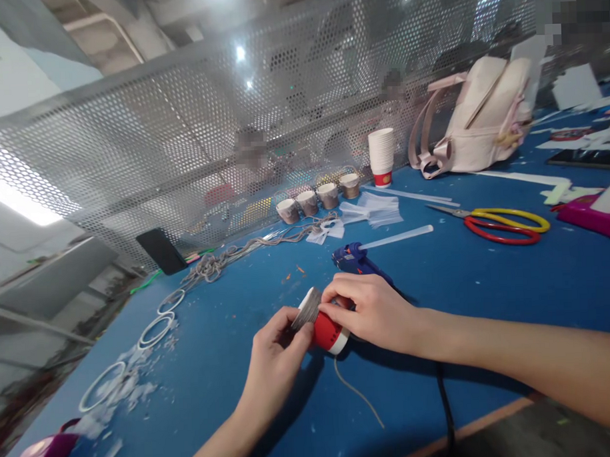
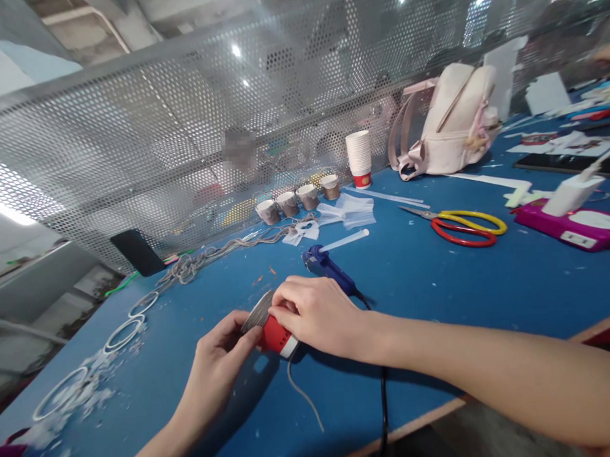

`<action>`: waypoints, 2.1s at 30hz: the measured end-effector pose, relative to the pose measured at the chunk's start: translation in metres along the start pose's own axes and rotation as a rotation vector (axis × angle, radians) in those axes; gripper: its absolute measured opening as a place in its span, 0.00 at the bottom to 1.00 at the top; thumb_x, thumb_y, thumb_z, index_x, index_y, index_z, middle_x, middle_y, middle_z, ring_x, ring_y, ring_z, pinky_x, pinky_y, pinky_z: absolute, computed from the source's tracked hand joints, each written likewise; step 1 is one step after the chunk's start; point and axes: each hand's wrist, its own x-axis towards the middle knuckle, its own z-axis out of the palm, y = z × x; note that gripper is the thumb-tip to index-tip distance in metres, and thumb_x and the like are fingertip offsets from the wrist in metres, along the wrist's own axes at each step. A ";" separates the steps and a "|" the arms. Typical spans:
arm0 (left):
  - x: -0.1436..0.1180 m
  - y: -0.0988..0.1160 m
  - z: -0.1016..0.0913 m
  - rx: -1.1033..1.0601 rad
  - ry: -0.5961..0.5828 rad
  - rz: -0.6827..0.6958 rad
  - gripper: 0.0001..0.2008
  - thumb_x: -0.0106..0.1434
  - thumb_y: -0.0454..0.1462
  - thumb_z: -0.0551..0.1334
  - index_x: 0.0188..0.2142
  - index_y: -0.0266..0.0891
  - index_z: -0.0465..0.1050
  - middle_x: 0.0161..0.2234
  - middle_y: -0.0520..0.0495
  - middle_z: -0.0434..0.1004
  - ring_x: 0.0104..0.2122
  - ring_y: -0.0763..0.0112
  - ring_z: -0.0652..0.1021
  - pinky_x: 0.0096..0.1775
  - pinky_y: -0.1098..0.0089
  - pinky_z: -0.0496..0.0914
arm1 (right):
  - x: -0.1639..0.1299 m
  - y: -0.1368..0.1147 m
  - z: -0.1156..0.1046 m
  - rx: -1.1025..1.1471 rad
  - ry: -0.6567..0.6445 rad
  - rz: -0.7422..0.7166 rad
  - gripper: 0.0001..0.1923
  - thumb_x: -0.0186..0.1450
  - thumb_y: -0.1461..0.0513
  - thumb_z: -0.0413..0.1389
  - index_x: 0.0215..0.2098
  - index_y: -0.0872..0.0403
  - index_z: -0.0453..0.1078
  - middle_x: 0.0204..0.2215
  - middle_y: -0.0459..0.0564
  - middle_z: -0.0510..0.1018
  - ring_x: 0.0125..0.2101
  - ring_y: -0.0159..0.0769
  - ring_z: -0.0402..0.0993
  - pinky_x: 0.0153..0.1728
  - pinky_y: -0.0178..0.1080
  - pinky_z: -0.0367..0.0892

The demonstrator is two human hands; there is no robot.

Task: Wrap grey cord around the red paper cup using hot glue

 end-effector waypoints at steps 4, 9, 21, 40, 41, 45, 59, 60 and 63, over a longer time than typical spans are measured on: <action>0.001 -0.002 0.000 -0.013 0.008 -0.003 0.08 0.54 0.38 0.60 0.23 0.36 0.71 0.20 0.53 0.70 0.23 0.72 0.69 0.27 0.73 0.63 | 0.000 0.001 0.000 -0.003 0.001 0.009 0.04 0.61 0.66 0.56 0.28 0.56 0.70 0.23 0.42 0.69 0.22 0.27 0.62 0.26 0.31 0.58; 0.001 -0.004 -0.001 -0.029 -0.004 -0.019 0.07 0.55 0.37 0.59 0.24 0.36 0.70 0.21 0.53 0.70 0.24 0.72 0.70 0.29 0.73 0.63 | 0.002 0.002 -0.001 -0.003 0.003 0.020 0.04 0.61 0.66 0.57 0.28 0.56 0.70 0.22 0.42 0.68 0.23 0.27 0.62 0.26 0.31 0.57; 0.004 -0.014 -0.003 -0.125 -0.014 0.005 0.12 0.58 0.42 0.60 0.33 0.35 0.77 0.26 0.48 0.75 0.26 0.70 0.71 0.30 0.72 0.67 | 0.003 0.004 0.000 0.041 -0.027 0.066 0.04 0.61 0.67 0.57 0.27 0.56 0.71 0.23 0.43 0.70 0.23 0.27 0.63 0.26 0.31 0.59; 0.010 -0.017 -0.003 -0.350 -0.135 -0.101 0.09 0.59 0.37 0.60 0.36 0.35 0.77 0.33 0.46 0.76 0.31 0.67 0.74 0.34 0.68 0.73 | 0.006 0.005 -0.003 0.083 -0.051 0.174 0.04 0.59 0.67 0.57 0.26 0.56 0.72 0.21 0.43 0.72 0.21 0.27 0.63 0.25 0.31 0.58; 0.010 -0.017 -0.003 -0.354 -0.148 -0.104 0.09 0.59 0.37 0.60 0.35 0.35 0.76 0.33 0.46 0.75 0.31 0.67 0.74 0.33 0.68 0.73 | 0.007 0.005 -0.003 0.080 -0.051 0.174 0.04 0.59 0.67 0.57 0.26 0.56 0.72 0.20 0.43 0.72 0.21 0.27 0.63 0.24 0.31 0.58; 0.009 -0.017 -0.003 -0.343 -0.194 -0.098 0.06 0.60 0.35 0.58 0.33 0.36 0.74 0.31 0.49 0.75 0.27 0.70 0.76 0.33 0.68 0.73 | 0.006 0.007 -0.002 0.077 -0.053 0.161 0.04 0.60 0.66 0.58 0.27 0.56 0.72 0.20 0.42 0.72 0.21 0.27 0.64 0.25 0.31 0.58; 0.007 -0.017 -0.004 -0.246 -0.133 -0.032 0.06 0.57 0.37 0.61 0.29 0.36 0.75 0.24 0.52 0.75 0.26 0.72 0.73 0.32 0.72 0.68 | 0.004 0.010 -0.001 0.041 -0.027 0.001 0.04 0.61 0.66 0.59 0.28 0.56 0.72 0.24 0.44 0.73 0.25 0.28 0.67 0.28 0.31 0.60; 0.007 -0.016 -0.003 -0.231 -0.136 -0.039 0.07 0.57 0.38 0.61 0.30 0.36 0.76 0.25 0.51 0.75 0.26 0.72 0.73 0.32 0.73 0.68 | 0.003 0.010 -0.001 0.044 -0.028 -0.006 0.04 0.61 0.65 0.59 0.28 0.56 0.72 0.24 0.45 0.73 0.25 0.29 0.67 0.28 0.31 0.60; 0.007 -0.014 -0.002 -0.201 -0.143 -0.057 0.09 0.56 0.40 0.62 0.32 0.35 0.76 0.26 0.51 0.76 0.26 0.72 0.72 0.30 0.73 0.68 | 0.003 0.010 -0.001 0.045 -0.024 -0.017 0.04 0.61 0.65 0.59 0.28 0.56 0.72 0.25 0.45 0.73 0.25 0.29 0.68 0.28 0.31 0.61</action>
